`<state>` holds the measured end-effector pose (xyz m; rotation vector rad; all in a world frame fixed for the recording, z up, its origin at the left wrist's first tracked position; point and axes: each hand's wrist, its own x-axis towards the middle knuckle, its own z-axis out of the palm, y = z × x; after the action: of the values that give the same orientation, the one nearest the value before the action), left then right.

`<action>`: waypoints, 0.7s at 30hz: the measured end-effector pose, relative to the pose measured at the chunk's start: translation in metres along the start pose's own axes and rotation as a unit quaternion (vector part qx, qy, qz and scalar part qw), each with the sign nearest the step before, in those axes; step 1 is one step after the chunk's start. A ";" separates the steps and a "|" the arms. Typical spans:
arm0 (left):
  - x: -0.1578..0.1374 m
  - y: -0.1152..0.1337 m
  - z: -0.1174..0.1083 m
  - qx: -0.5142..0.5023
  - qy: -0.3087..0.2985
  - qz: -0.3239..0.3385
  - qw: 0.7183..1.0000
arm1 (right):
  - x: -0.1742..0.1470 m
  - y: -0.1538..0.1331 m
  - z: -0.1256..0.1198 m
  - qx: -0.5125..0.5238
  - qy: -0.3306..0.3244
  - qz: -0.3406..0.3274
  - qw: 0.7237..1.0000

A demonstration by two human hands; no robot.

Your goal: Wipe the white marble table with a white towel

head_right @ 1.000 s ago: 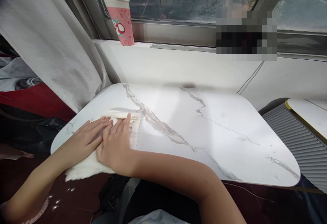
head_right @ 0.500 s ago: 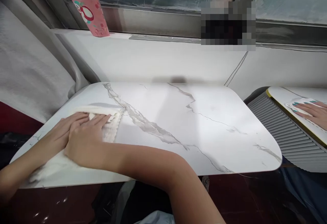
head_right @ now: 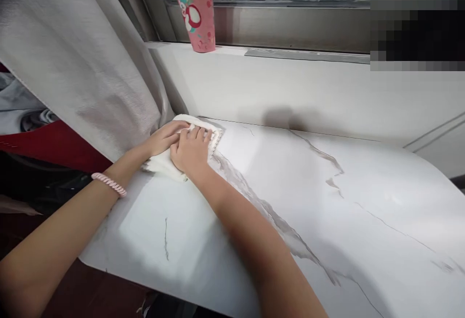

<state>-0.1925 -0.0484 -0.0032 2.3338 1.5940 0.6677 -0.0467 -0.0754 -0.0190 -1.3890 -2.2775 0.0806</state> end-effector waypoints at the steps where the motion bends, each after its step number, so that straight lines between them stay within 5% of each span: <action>1: 0.005 -0.003 0.000 -0.002 0.002 0.001 1.000 | 0.005 0.002 0.002 -0.002 0.001 0.002 1.000; 10: 0.036 -0.032 -0.003 -0.005 0.013 0.007 1.000 | 0.045 0.007 0.017 -0.003 0.029 0.004 1.000; 21: 0.021 -0.035 -0.001 0.020 0.014 0.014 1.000 | 0.034 0.001 0.021 -0.004 0.050 -0.012 0.999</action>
<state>-0.2149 -0.0161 -0.0126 2.3908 1.6030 0.6825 -0.0674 -0.0417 -0.0254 -1.3385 -2.2128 -0.0055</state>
